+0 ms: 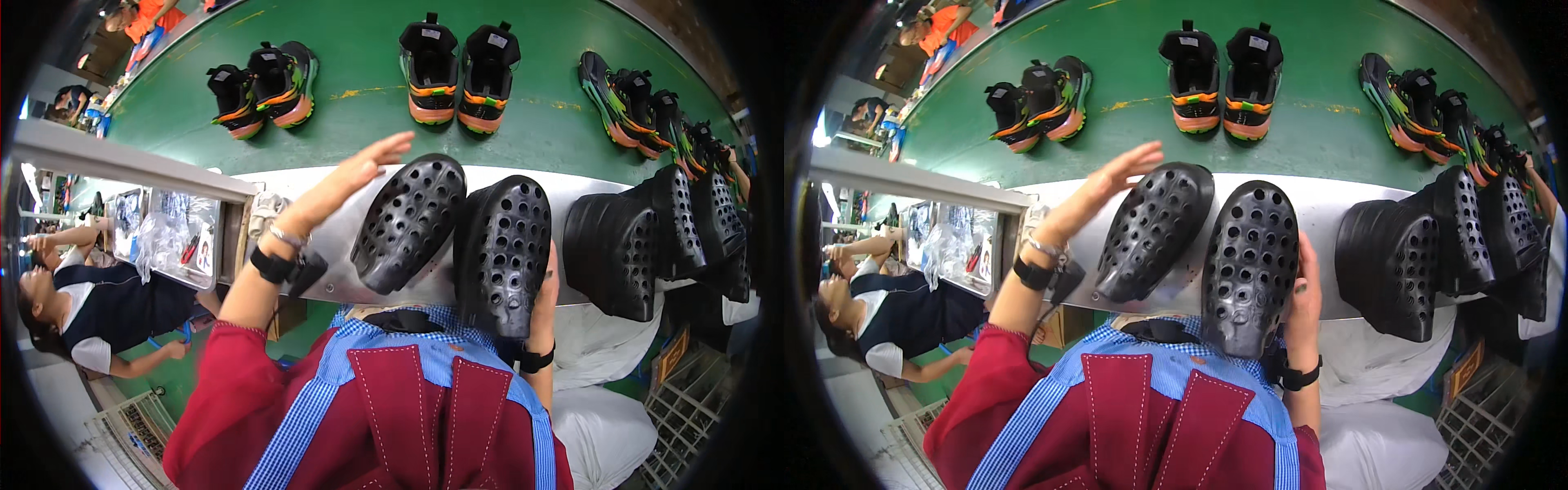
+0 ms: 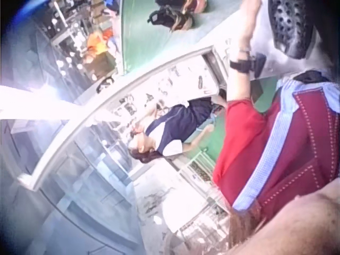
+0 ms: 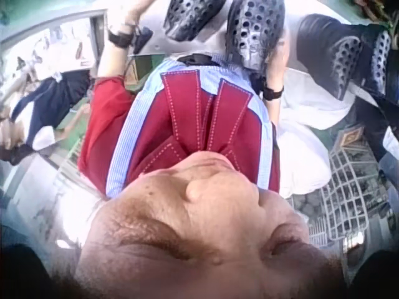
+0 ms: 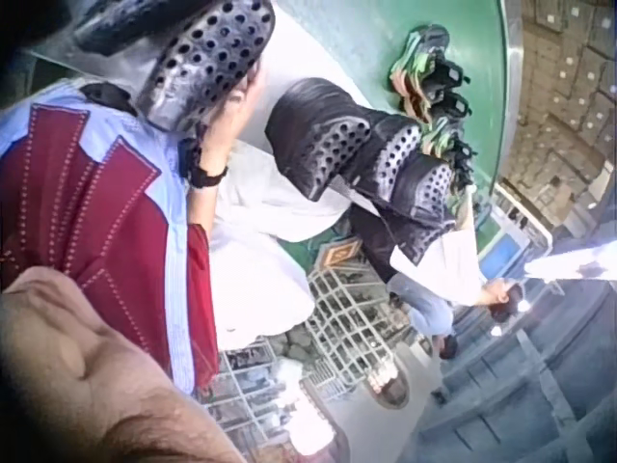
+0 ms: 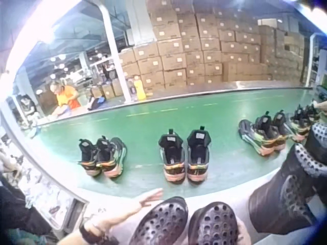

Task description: Inspecting and assembling shoe components and placing them on a moving conveyor belt.

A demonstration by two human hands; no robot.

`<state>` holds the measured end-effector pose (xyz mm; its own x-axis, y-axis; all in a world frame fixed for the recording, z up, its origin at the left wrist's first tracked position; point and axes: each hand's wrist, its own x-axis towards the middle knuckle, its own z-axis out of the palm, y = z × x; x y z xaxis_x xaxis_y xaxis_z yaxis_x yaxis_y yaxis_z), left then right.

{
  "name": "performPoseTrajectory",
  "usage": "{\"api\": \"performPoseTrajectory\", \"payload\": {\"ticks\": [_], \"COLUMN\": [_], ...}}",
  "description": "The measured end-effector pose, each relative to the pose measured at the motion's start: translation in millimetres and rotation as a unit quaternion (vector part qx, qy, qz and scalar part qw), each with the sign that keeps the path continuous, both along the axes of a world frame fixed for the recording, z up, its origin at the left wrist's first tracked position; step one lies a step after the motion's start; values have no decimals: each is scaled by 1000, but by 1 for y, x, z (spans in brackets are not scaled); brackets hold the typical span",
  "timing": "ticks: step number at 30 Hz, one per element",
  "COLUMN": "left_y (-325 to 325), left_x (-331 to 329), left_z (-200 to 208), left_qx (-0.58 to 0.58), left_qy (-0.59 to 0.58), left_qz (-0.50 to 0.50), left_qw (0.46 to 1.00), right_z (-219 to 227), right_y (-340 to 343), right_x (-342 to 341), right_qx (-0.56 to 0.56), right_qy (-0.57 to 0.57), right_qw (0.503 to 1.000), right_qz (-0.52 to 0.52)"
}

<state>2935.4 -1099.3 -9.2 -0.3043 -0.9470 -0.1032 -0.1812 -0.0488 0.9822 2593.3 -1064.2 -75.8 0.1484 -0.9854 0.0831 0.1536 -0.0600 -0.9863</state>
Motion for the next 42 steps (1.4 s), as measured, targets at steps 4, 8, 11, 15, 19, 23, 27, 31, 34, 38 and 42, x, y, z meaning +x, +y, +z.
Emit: {"api": "performPoseTrajectory", "payload": {"ticks": [4, 8, 11, 15, 19, 23, 27, 31, 34, 38, 42], "left_y": [48, 60, 62, 56, 57, 57, 57, 52, 48, 46, 43], "left_x": [-46, -71, -80, -86, -87, -90, -83, -68, -60, -51, -47], "left_z": [0, -10, -36, -41, -32, -21, -16, -21, -21, -8, -10], "left_qx": [47, 38, 26, -20, -51, -57, -48, -45, -44, -52, -48], "left_qy": [122, 213, 193, 142, 103, 96, 79, 45, 57, 53, 64], "left_qz": [97, 204, 260, 298, 304, 311, 283, 233, 205, 192, 187], "left_qw": [987, 955, 946, 944, 946, 944, 955, 970, 976, 979, 979], "right_z": [-6, -2, 19, 69, 149, 183, 185, 187, 185, 186, 174], "right_y": [5, 1, -8, -8, 2, -2, -12, -19, -19, -17, -16], "right_x": [2, 7, 8, 2, 20, 66, 84, 87, 84, 88, 97], "right_qx": [134, 104, 33, -81, -396, -463, -437, -424, -420, -409, -421], "right_qy": [-90, -43, -15, 118, 385, 522, 555, 560, 549, 575, 629], "right_qw": [984, 988, 994, 990, 833, 708, 688, 682, 690, 681, 621], "right_qz": [75, 106, 105, -1, -35, 110, 165, 203, 214, 197, 207]}}
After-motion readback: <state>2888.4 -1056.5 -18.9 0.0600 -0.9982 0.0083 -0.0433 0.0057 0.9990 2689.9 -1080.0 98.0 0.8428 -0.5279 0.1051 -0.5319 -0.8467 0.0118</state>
